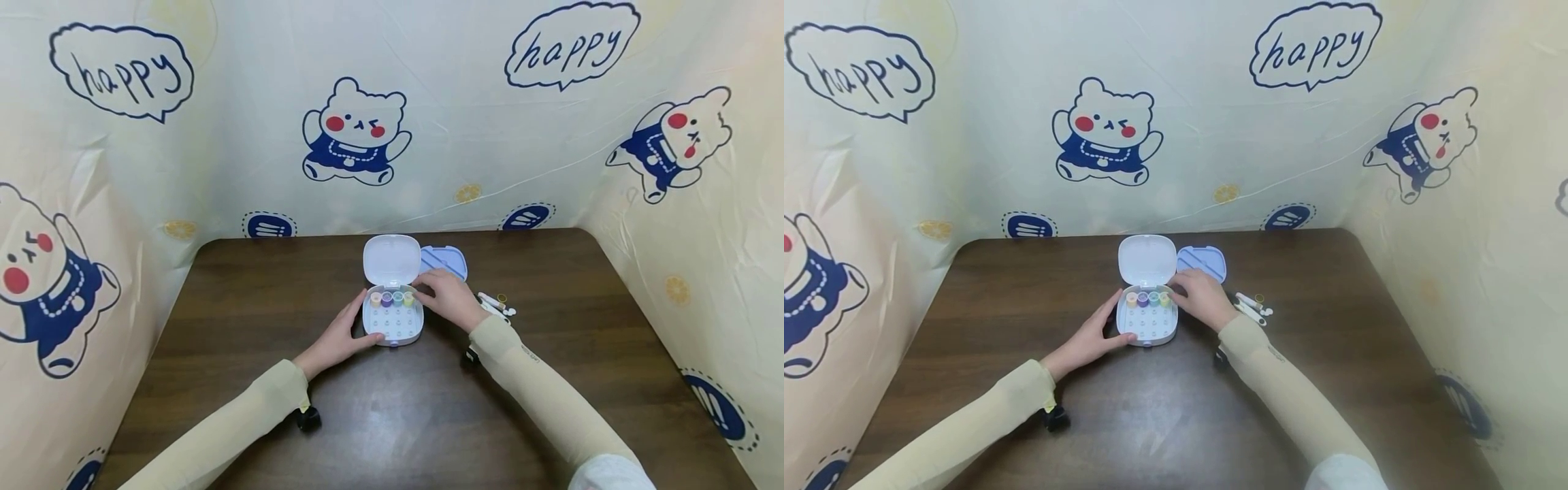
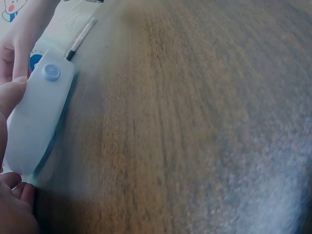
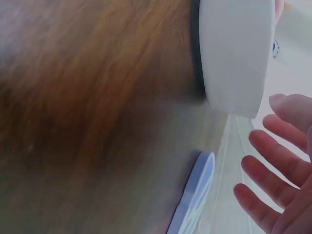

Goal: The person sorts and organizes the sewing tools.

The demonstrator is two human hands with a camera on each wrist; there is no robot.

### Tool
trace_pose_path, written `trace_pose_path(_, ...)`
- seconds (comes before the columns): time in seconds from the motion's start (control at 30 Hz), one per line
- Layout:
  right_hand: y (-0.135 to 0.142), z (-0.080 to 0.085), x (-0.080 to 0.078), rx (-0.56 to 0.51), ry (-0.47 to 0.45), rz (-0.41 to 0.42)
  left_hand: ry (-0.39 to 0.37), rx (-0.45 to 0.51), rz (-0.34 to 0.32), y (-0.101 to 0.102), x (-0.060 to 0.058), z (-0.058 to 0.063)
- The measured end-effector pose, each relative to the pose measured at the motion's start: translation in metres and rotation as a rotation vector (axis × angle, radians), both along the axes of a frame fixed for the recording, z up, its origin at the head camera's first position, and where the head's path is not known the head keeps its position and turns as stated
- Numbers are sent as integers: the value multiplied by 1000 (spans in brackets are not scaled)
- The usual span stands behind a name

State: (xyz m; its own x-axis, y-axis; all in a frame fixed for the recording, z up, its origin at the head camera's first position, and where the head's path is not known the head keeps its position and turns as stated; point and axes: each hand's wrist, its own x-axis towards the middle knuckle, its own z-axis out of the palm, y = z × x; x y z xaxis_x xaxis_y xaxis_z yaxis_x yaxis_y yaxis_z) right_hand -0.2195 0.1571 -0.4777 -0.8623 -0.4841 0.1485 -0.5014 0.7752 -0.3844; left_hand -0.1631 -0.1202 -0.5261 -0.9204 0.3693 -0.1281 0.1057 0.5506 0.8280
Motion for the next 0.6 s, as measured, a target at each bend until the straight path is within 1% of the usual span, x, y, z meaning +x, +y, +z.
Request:
trace_pose_path(0.1, 9, 3, -3, -14, 19, -51, 16, 6, -9, 0, -2, 2)
trace_pose_path(0.17, 16, 3, -5, -12, 11, -98, 20, 2, -14, -1, -1, 2)
trace_pose_path(0.3, 29, 4, -13, 1, 24, -173, 20, 7, -21, -2, -1, 1)
trace_pose_path(0.43, 38, 5, -24, 56, 53, -226, 8, 11, -16, -3, -1, -1)
trace_pose_path(0.6, 43, 4, -37, 157, 18, -290, 10, 17, -18, -3, -1, -2)
